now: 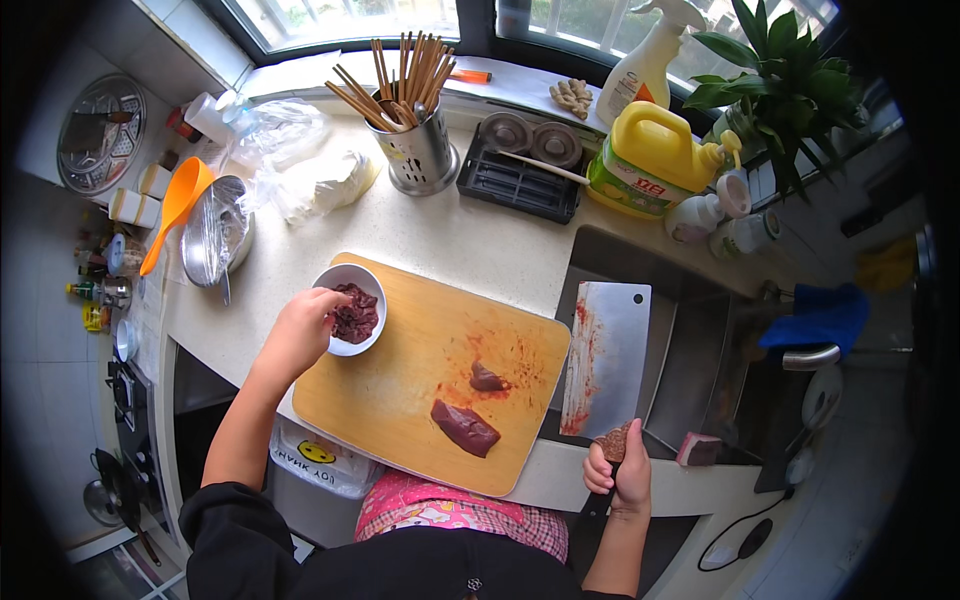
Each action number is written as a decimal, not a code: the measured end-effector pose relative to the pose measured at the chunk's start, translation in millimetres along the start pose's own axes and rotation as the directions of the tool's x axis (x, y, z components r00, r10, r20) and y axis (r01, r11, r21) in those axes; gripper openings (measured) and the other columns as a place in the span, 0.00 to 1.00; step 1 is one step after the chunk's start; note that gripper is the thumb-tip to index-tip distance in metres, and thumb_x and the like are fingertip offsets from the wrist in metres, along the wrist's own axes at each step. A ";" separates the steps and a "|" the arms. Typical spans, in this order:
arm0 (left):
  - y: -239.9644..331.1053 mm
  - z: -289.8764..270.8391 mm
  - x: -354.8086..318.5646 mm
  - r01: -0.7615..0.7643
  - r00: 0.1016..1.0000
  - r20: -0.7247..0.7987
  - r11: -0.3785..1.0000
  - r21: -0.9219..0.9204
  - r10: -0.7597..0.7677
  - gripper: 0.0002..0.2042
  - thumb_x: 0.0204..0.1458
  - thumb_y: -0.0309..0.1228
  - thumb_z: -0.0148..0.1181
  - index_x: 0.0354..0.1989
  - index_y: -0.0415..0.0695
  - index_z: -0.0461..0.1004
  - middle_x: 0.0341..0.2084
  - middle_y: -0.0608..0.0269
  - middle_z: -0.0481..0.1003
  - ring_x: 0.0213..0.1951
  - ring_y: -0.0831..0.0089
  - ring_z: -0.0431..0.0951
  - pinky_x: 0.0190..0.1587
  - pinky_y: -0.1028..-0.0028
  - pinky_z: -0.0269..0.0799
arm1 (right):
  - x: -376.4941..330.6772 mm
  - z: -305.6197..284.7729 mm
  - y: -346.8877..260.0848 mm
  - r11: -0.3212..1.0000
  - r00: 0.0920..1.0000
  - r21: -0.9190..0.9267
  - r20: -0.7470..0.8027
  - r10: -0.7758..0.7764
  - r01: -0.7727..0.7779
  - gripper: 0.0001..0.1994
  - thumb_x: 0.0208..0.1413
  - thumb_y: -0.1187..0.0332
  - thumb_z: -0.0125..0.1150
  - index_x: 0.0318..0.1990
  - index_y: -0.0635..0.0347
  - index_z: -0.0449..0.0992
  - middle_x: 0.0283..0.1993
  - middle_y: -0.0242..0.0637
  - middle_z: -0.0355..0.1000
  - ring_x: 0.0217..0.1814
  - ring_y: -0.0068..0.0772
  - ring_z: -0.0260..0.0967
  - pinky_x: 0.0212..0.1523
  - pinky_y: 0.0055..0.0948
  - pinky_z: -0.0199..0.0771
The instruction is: The person slices a piece of raw red meat into thin strips on a wooden cutting board using a large cleaver. The sliced meat is transferred into a white bowl placed to the left of the cutting board.
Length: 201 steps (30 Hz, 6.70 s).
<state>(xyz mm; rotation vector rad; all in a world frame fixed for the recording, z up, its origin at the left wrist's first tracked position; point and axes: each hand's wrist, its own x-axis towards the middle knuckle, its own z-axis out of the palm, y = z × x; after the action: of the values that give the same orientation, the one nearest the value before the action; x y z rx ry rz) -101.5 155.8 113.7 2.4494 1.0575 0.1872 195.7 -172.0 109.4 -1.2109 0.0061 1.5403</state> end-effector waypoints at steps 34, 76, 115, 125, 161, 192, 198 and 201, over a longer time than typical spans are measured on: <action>101.8 170.7 -7.8 -0.134 0.988 -0.135 0.876 -0.464 0.080 0.08 0.46 0.19 0.62 0.36 0.37 0.76 0.34 0.54 0.74 0.37 0.57 0.76 0.40 0.66 0.74 | 9.5 28.9 10.8 0.709 0.983 -0.689 -0.182 0.031 -0.150 0.23 0.59 0.71 0.55 0.60 0.69 0.61 0.39 0.56 0.76 0.44 0.45 0.77 0.43 0.34 0.75; 100.7 186.9 9.0 -0.361 0.932 -0.199 0.825 -0.435 0.303 0.12 0.36 0.13 0.58 0.33 0.35 0.77 0.36 0.54 0.76 0.37 0.57 0.77 0.40 0.66 0.75 | 33.5 35.5 49.0 0.386 0.955 -0.903 0.075 -0.286 0.187 0.23 0.62 0.62 0.52 0.59 0.70 0.62 0.35 0.58 0.74 0.33 0.58 0.75 0.31 0.47 0.76; 89.7 182.7 -2.8 -0.318 0.948 -0.166 0.853 -0.414 0.273 0.16 0.39 0.15 0.60 0.40 0.36 0.77 0.39 0.52 0.76 0.41 0.54 0.77 0.43 0.64 0.75 | 13.2 55.7 36.9 0.276 0.974 -0.958 0.017 -0.224 0.081 0.24 0.60 0.62 0.55 0.58 0.70 0.64 0.29 0.54 0.75 0.28 0.57 0.74 0.28 0.46 0.76; 95.4 176.5 8.0 -0.283 0.959 -0.142 0.836 -0.470 0.245 0.14 0.36 0.13 0.60 0.34 0.37 0.78 0.36 0.53 0.76 0.38 0.55 0.78 0.41 0.65 0.75 | 84.0 57.7 19.5 0.377 0.948 -0.889 0.160 -0.277 0.260 0.21 0.61 0.63 0.53 0.56 0.67 0.65 0.30 0.53 0.75 0.30 0.57 0.74 0.29 0.46 0.75; 81.4 184.6 -12.1 -0.334 0.937 -0.244 0.846 -0.415 0.250 0.11 0.40 0.15 0.64 0.34 0.37 0.78 0.32 0.54 0.75 0.34 0.60 0.77 0.38 0.68 0.75 | 37.2 30.4 19.7 0.695 0.998 -0.717 -0.058 0.014 -0.051 0.21 0.67 0.61 0.45 0.58 0.69 0.66 0.24 0.44 0.69 0.25 0.28 0.69 0.30 0.30 0.70; 85.4 176.1 -5.8 -0.290 0.957 -0.140 0.839 -0.460 0.254 0.15 0.37 0.13 0.59 0.37 0.38 0.77 0.36 0.53 0.75 0.40 0.53 0.77 0.42 0.63 0.75 | 18.7 42.3 -1.9 0.311 0.990 -0.942 0.100 -0.096 0.125 0.21 0.61 0.61 0.53 0.57 0.66 0.66 0.33 0.51 0.75 0.31 0.57 0.74 0.31 0.46 0.75; 85.1 174.3 -4.7 -0.313 0.950 -0.165 0.821 -0.477 0.266 0.15 0.38 0.13 0.59 0.38 0.37 0.77 0.37 0.54 0.76 0.40 0.54 0.77 0.43 0.64 0.74 | 18.0 37.7 -6.9 0.245 0.992 -0.962 0.108 -0.070 0.122 0.21 0.61 0.60 0.53 0.55 0.67 0.67 0.29 0.51 0.75 0.27 0.55 0.74 0.28 0.45 0.75; 87.1 172.4 -1.8 -0.330 0.944 -0.170 0.808 -0.488 0.283 0.16 0.38 0.13 0.59 0.38 0.37 0.77 0.37 0.54 0.76 0.40 0.55 0.77 0.43 0.64 0.74 | 20.4 36.1 -11.3 0.196 0.989 -0.971 0.128 -0.068 0.139 0.21 0.61 0.60 0.54 0.55 0.68 0.67 0.27 0.50 0.74 0.26 0.54 0.74 0.26 0.45 0.75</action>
<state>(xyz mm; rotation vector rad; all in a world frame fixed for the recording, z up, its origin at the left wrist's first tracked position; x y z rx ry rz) 5.9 40.5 1.9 2.1083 0.5340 0.6077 182.9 -132.1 119.2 -2.0957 -1.3193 1.3873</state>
